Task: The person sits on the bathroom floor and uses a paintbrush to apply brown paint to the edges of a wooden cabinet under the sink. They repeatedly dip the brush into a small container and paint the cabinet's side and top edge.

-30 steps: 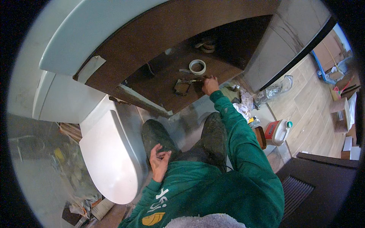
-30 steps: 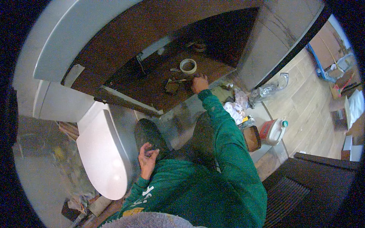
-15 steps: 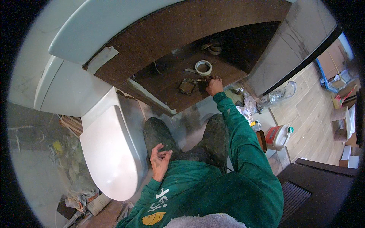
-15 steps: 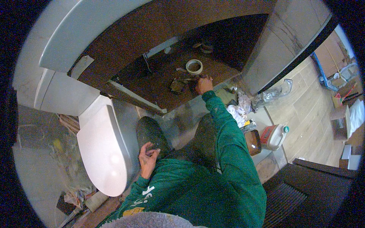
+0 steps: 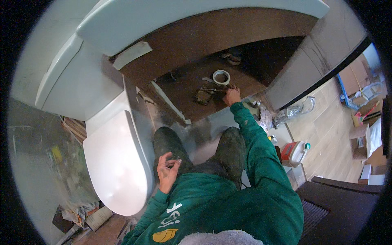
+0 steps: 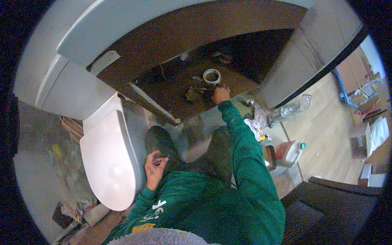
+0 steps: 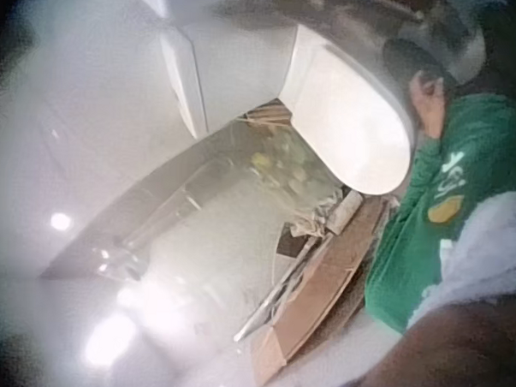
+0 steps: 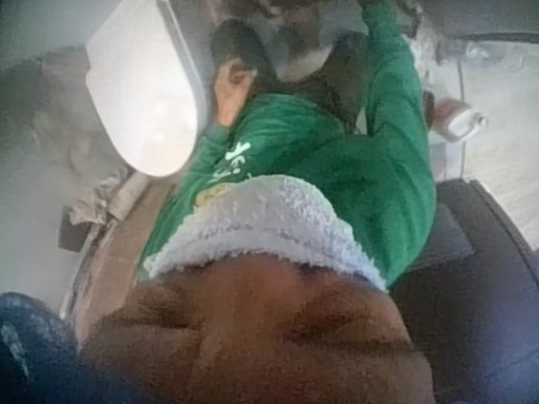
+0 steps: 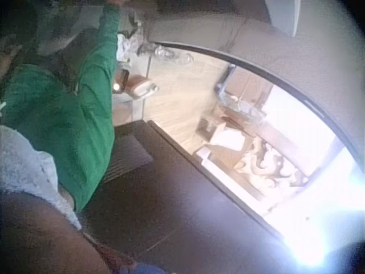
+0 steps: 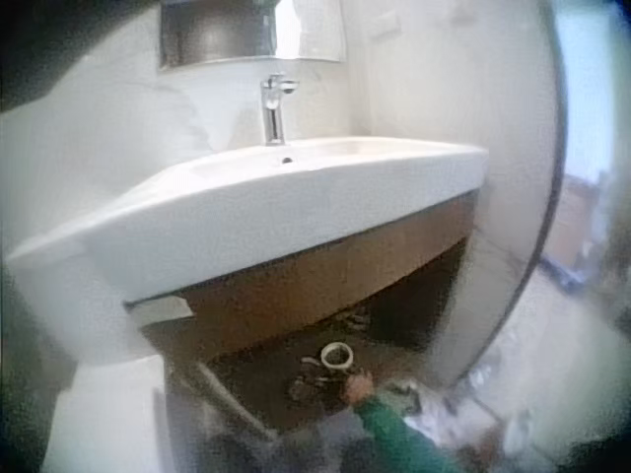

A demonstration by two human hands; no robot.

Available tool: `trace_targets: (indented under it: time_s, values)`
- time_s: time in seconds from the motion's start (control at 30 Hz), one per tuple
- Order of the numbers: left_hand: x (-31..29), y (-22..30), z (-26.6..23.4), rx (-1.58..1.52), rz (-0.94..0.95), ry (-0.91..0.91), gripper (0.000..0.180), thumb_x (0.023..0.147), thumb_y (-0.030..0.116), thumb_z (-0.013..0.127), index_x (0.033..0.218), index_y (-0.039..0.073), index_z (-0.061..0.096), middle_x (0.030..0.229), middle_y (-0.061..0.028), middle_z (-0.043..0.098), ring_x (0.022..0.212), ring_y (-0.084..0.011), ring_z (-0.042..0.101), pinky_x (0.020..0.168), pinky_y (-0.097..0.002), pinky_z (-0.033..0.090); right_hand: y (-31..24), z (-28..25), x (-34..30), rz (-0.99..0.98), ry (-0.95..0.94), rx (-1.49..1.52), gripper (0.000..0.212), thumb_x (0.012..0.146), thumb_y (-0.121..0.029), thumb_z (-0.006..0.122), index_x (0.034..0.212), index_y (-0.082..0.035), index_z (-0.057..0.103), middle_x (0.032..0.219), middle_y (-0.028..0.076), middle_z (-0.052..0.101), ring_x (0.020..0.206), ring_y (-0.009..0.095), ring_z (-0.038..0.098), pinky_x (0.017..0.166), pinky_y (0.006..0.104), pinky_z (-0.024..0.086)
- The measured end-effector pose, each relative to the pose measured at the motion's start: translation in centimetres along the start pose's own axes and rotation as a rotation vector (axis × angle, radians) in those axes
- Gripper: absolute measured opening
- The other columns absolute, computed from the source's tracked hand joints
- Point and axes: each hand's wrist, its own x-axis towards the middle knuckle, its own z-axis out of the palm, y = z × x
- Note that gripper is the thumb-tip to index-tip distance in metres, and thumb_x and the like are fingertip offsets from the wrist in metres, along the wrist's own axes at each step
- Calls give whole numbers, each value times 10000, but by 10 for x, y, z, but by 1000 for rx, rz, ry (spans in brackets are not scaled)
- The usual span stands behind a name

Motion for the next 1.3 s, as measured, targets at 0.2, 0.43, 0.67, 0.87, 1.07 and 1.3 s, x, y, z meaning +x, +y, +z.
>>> trace_targets:
  time_s: [0.2, 0.43, 0.67, 0.87, 1.07, 1.3]
  values:
    - [-8, -6, -6, -46, -18, 13, 459, 824, 74, 769, 1220, -51, 575, 1094, -147, 628, 868, -198, 720, 714, -313, 572, -4, 13, 8, 137, -24, 110, 354, 775, -233, 722, 1036, 2, 688, 1133, 284, 650, 1122, 444, 597, 1048, 535, 435]
    - [-16, -11, -3, -65, -128, 34, 433, 829, 85, 771, 1200, -50, 592, 1070, -135, 626, 840, -186, 710, 698, -301, 565, 5, 21, -2, 99, -21, 83, 438, 780, -242, 730, 1111, 33, 646, 1256, 309, 591, 1200, 441, 554, 1078, 507, 421]
    - [-9, -7, 0, -30, -31, 33, 418, 832, 101, 773, 1176, -61, 599, 1045, -128, 627, 840, -188, 709, 698, -306, 566, 9, 24, 0, -28, -34, -19, 621, 783, -261, 749, 1311, 18, 578, 1367, 282, 542, 1285, 442, 494, 1141, 513, 357]
    - [-7, -13, -4, -66, -41, 41, 416, 829, 97, 775, 1177, -51, 602, 1054, -138, 628, 852, -200, 719, 699, -318, 572, -1, 15, 0, 43, -158, -156, 614, 764, -323, 763, 1275, -19, 612, 1310, 259, 593, 1277, 437, 501, 1143, 537, 348]
    - [-9, -15, -4, -55, 5, 44, 425, 825, 94, 775, 1187, -43, 599, 1082, -145, 621, 863, -206, 723, 698, -321, 572, -5, 4, -4, -10, -128, -95, 544, 769, -357, 737, 1211, -52, 650, 1234, 236, 634, 1212, 436, 543, 1124, 533, 358]
    - [6, 5, -27, -146, 37, 40, 416, 844, 83, 762, 1205, -39, 596, 1133, -138, 620, 887, -201, 717, 722, -314, 568, -12, -13, -12, -9, -148, -121, 530, 762, -274, 702, 1258, -95, 651, 1241, 195, 641, 1203, 412, 555, 1095, 528, 374]
